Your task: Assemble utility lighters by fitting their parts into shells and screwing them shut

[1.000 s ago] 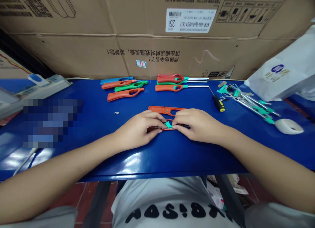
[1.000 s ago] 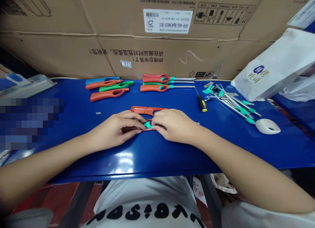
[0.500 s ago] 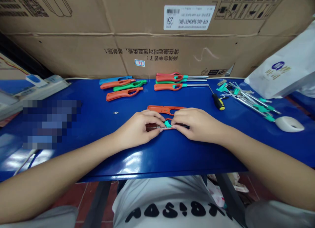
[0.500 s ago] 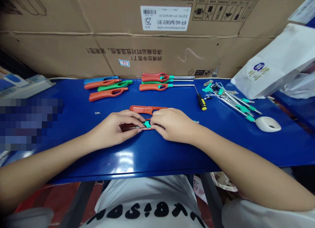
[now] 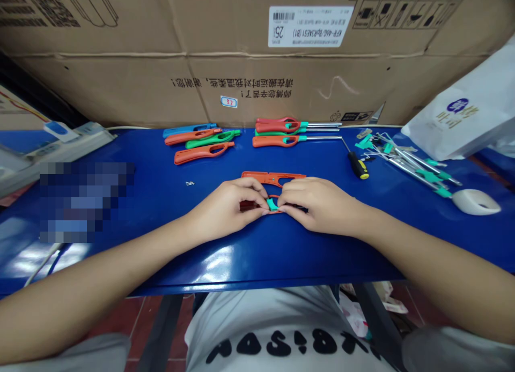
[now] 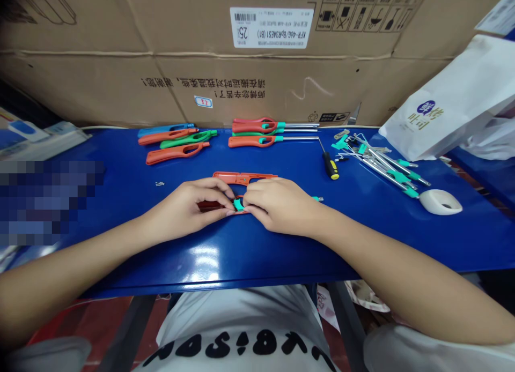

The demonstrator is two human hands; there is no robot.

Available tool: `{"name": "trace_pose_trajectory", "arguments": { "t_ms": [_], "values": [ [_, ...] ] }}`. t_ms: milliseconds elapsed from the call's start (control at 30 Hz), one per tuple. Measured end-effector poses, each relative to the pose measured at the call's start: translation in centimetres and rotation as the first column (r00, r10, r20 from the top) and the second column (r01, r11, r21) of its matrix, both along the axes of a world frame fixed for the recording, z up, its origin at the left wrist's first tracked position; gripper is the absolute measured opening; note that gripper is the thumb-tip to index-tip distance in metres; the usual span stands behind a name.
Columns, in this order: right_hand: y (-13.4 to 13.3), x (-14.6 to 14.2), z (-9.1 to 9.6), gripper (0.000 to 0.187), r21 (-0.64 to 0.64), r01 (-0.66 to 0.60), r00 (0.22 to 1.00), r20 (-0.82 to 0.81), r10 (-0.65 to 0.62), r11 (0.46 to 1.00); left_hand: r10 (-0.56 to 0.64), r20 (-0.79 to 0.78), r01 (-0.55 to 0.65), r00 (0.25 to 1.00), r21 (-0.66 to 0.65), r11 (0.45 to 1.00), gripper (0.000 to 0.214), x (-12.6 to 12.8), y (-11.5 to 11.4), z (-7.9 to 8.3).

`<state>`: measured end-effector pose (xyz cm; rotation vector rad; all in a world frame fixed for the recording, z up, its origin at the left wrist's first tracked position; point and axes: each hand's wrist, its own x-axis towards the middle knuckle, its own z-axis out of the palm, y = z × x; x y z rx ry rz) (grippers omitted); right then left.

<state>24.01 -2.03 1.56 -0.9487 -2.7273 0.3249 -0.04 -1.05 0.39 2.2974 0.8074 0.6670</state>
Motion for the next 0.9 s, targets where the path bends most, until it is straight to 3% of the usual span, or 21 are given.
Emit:
{"name": "trace_pose_trajectory", "arguments": {
  "t_ms": [100,200,333,467,733,900],
  "values": [
    [0.0,0.0,0.0,0.016,-0.006,0.002,1.0,-0.002,-0.002,1.0,-0.01,-0.039,0.011,0.999,0.021,1.0,0.012,-0.1,-0.1,0.3],
    [0.0,-0.1,-0.1,0.016,0.003,0.006,1.0,-0.007,-0.006,1.0,-0.047,-0.131,0.064,0.99,0.127,0.99,0.013,-0.5,-0.2,0.7],
    [0.0,-0.1,-0.2,0.015,0.013,0.0,1.0,-0.022,0.0,1.0,-0.092,-0.277,0.188,0.957,0.347,0.919,0.016,-1.0,-0.1,1.0],
    [0.0,0.0,-0.3,0.015,0.013,0.005,1.0,-0.022,-0.004,1.0,-0.071,-0.298,0.208,0.952,0.457,0.865,0.019,-1.1,-0.2,0.9],
    [0.0,0.1,-0.3,0.015,0.018,0.002,1.0,-0.025,-0.001,1.0,-0.064,-0.232,0.168,0.971,0.459,0.872,0.017,-1.0,-0.2,0.6],
    [0.0,0.1,-0.2,0.016,0.017,0.011,1.0,-0.021,-0.011,1.0,-0.052,-0.207,0.132,0.977,0.394,0.909,0.017,-0.9,-0.1,0.6]
  ]
}}
